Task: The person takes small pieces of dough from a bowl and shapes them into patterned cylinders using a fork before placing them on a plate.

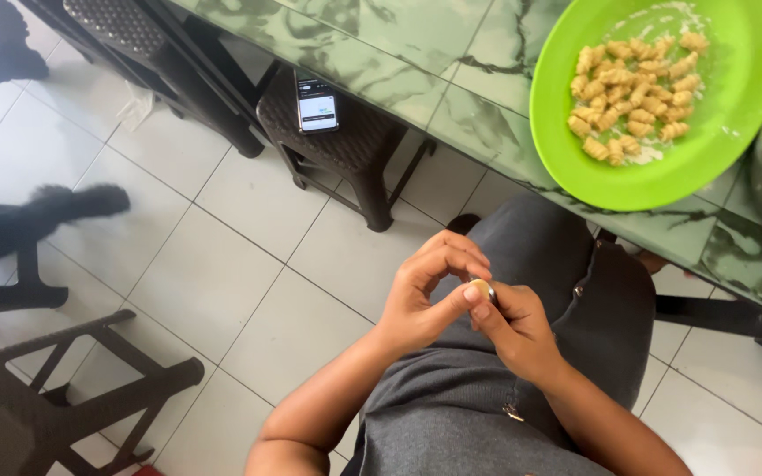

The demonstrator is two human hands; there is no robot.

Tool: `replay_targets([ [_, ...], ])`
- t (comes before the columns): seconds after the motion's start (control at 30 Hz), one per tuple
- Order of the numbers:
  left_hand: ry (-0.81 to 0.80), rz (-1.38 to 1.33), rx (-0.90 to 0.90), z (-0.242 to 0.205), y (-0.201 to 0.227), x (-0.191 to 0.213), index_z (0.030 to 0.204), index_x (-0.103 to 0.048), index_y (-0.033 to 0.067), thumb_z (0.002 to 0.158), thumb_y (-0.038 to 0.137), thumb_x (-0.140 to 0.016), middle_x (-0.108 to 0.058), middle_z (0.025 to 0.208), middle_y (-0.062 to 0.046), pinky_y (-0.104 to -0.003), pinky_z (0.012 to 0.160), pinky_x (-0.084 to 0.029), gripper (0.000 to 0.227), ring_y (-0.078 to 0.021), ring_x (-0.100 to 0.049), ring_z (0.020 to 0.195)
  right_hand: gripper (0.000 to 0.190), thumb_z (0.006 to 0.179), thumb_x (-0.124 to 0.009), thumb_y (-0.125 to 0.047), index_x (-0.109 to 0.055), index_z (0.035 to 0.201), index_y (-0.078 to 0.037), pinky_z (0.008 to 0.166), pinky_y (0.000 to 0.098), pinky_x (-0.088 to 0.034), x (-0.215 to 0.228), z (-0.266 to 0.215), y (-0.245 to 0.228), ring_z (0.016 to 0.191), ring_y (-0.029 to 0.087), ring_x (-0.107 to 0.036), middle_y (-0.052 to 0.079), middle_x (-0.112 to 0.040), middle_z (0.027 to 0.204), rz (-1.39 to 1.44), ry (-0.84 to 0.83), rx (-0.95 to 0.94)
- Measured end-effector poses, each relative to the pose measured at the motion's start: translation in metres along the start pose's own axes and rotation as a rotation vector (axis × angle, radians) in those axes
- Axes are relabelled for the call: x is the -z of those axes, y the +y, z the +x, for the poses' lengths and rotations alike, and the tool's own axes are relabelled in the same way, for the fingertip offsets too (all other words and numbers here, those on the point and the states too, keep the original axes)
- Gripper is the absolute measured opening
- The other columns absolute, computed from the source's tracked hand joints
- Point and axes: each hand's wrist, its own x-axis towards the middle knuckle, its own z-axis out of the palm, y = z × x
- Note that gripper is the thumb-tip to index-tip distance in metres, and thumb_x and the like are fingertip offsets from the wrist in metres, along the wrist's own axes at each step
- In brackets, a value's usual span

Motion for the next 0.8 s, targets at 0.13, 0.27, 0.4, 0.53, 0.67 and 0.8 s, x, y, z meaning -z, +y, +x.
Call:
replay_targets([
  [0.13, 0.039, 0.1, -0.031, 0.005, 0.003, 0.009, 0.108, -0.07, 0.0012, 0.103, 0.009, -0.065, -0.064, 0.115, -0.009, -0.028, 0.098, -0.054, 0.011, -0.0143, -0.064, 0.107, 0.037, 0.105, -0.056, -0.022, -0.059, 0.072, -0.005, 0.047, 0.0256, -0.03, -0.001, 0.015, -0.002, 0.049, 0.005, -0.038, -0.003, -0.046, 0.056, 0.014, 0.033, -0.082],
  [0.27, 0.091, 0.113, -0.035, 0.013, 0.005, 0.017, 0.106, -0.071, 0.0012, 0.101, 0.006, -0.064, -0.064, 0.114, -0.009, -0.028, 0.095, -0.055, 0.01, -0.0147, -0.065, 0.104, 0.037, 0.102, -0.058, -0.02, -0.062, 0.069, -0.004, 0.046, 0.0262, -0.029, 0.001, 0.032, -0.005, 0.046, 0.006, -0.038, -0.002, -0.047, 0.053, -0.069, 0.05, -0.092],
  [0.4, 0.143, 0.118, -0.027, 0.022, 0.009, 0.024, 0.103, -0.073, 0.0005, 0.098, 0.004, -0.067, -0.064, 0.111, -0.01, -0.028, 0.092, -0.054, 0.008, -0.0156, -0.065, 0.101, 0.039, 0.103, -0.056, -0.02, -0.061, 0.069, -0.003, 0.049, 0.0268, -0.032, 0.003, 0.053, -0.008, 0.049, 0.008, -0.043, 0.0, -0.052, 0.056, -0.083, 0.002, -0.029],
  [0.53, 0.226, 0.237, -0.08, 0.028, 0.013, 0.028, 0.101, -0.074, 0.0013, 0.097, 0.005, -0.07, -0.066, 0.106, -0.008, -0.027, 0.089, -0.055, 0.007, -0.0156, -0.066, 0.098, 0.041, 0.108, -0.05, -0.022, -0.059, 0.073, -0.003, 0.052, 0.0261, -0.038, 0.005, 0.074, -0.011, 0.055, 0.009, -0.051, 0.002, -0.056, 0.062, -0.023, -0.066, 0.08],
  [0.67, 0.321, 0.21, -0.112, 0.034, 0.014, 0.031, 0.104, -0.075, 0.002, 0.098, 0.005, -0.071, -0.064, 0.103, -0.007, -0.028, 0.089, -0.054, 0.008, -0.0157, -0.064, 0.098, 0.046, 0.108, -0.048, -0.023, -0.059, 0.068, -0.002, 0.049, 0.0258, -0.039, -0.001, 0.087, -0.01, 0.051, 0.008, -0.049, 0.002, -0.057, 0.058, -0.015, -0.003, -0.047],
  [0.8, 0.389, 0.203, -0.105, 0.045, 0.016, 0.038, 0.103, -0.075, 0.0024, 0.098, 0.005, -0.071, -0.062, 0.098, -0.006, -0.028, 0.087, -0.054, 0.007, -0.0153, -0.063, 0.095, 0.046, 0.11, -0.049, -0.026, -0.06, 0.072, -0.001, 0.049, 0.0251, -0.035, -0.003, 0.103, -0.009, 0.054, 0.007, -0.044, 0.002, -0.058, 0.062, 0.065, 0.001, -0.162],
])
